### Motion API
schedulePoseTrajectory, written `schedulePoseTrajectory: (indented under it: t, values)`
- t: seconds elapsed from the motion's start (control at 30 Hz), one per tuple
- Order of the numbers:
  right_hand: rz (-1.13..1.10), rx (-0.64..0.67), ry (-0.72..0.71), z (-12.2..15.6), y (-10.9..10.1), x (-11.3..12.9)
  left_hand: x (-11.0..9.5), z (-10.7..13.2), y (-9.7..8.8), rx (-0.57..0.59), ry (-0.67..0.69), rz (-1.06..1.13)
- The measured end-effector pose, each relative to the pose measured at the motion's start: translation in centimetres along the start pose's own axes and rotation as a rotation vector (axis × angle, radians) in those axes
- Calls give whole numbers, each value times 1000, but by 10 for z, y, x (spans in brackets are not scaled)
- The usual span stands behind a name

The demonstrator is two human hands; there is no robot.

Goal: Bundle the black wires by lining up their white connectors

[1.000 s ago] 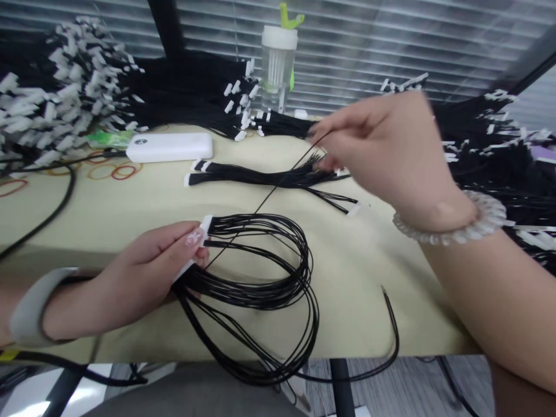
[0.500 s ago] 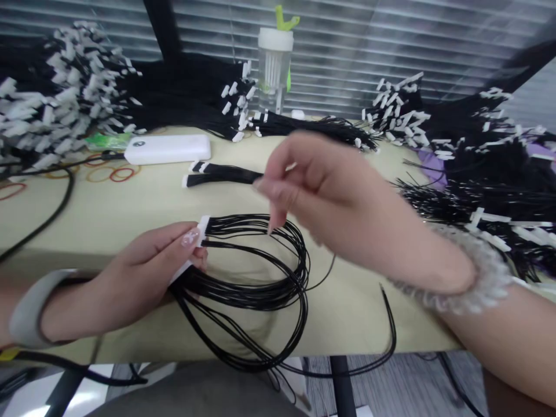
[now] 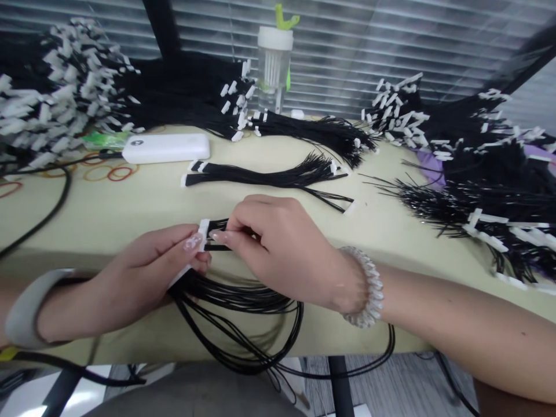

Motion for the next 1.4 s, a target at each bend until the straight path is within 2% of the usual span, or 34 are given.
schedulePoseTrajectory:
  t: [0.3,0.53,0.8,1.03,1.4]
  values:
    - [21,26,-29,0,3,2,0,-1,1,9,3,-2]
    - [327,71,-168,7,11,15,-6,0,1,16,22,-14]
    - [510,101,-206,8,13,17,-2,0,3,21,-4,-12]
    - [553,136,-230,10,15,20,-6,0,5,52,32,-36]
    - [542,78,-305,14,12,32,-9,0,9,99,62,-67]
Point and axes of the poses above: each hand's wrist, its own z-axis away from the middle knuckle, its own y-axis out of the palm, x = y × z, the point moved 9 cm from there along -z, towards the middle knuckle, and after that the axes turned 13 degrees about z, right-handed, at the moved point
